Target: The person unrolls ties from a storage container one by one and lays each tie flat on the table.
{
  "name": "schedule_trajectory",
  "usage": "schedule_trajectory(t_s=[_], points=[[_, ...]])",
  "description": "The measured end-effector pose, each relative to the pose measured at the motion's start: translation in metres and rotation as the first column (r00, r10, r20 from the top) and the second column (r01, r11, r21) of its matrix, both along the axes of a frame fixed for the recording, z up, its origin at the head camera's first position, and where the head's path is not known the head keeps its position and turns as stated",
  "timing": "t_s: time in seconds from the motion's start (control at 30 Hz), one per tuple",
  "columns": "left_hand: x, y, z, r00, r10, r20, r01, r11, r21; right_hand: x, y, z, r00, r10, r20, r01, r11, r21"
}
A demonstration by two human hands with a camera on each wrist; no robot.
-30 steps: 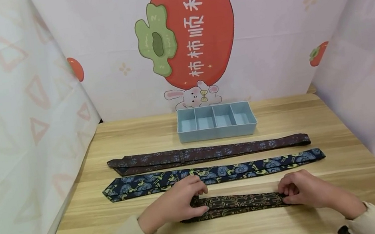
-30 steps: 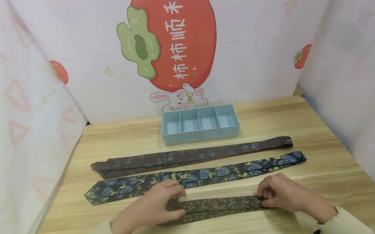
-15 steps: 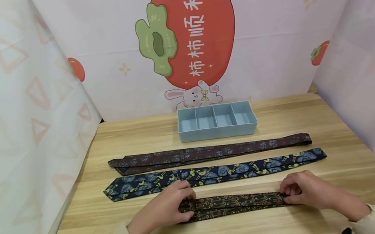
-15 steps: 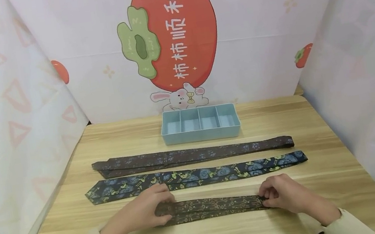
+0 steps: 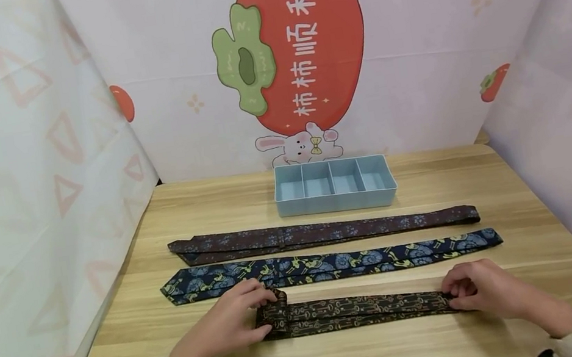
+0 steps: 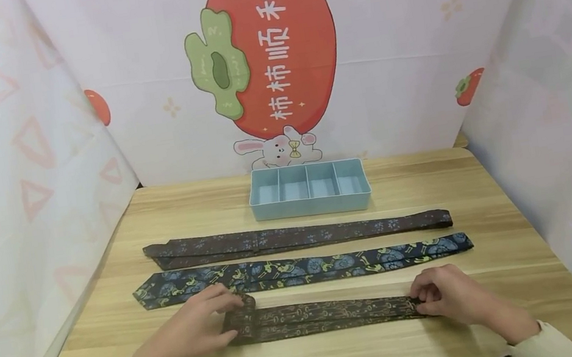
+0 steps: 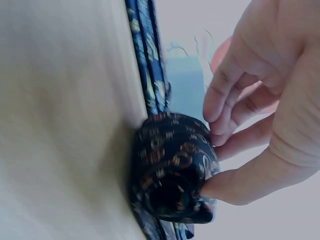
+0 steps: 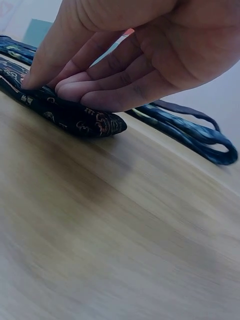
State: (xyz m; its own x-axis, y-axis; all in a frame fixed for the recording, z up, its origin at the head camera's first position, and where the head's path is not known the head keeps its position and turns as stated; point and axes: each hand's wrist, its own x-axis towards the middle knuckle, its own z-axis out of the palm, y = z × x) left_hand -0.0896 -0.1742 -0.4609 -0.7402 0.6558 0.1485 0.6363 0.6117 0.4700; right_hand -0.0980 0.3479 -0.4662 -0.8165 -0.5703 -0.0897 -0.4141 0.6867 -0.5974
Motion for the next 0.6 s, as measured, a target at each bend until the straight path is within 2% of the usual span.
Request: schedule_trajectory(t_s=[0.1, 0.27, 0.33, 0.43, 0.6], points=[[0.002, -0.007, -0.004, 1.0, 0.007, -0.008, -0.007, 0.999, 0.046, 0.0, 0.007, -0.001, 1.0, 0.004, -0.011, -0.004, 1.0, -0.007], [0.003, -0.014, -0.006, 1.0, 0.021, 0.024, -0.022, 0.996, 0.083, -0.002, 0.013, -0.002, 1.0, 0.027, -0.011, -0.028, 0.999, -0.032], [0.001, -0.013, -0.002, 0.999, 0.016, 0.034, -0.019, 0.995, 0.095, -0.003, 0.014, -0.001, 0.999, 0.04, -0.019, -0.04, 0.998, -0.037], [-0.003, -0.003, 0.01, 0.998, 0.0, 0.061, -0.006, 0.996, 0.094, -0.004, 0.014, 0.0, 0.999, 0.051, -0.016, -0.052, 0.998, -0.034], [-0.008, 0.025, 0.026, 0.993, -0.036, 0.111, 0.036, 0.999, 0.006, -0.004, 0.014, 0.001, 0.998, 0.059, 0.003, -0.059, 0.998, -0.023]])
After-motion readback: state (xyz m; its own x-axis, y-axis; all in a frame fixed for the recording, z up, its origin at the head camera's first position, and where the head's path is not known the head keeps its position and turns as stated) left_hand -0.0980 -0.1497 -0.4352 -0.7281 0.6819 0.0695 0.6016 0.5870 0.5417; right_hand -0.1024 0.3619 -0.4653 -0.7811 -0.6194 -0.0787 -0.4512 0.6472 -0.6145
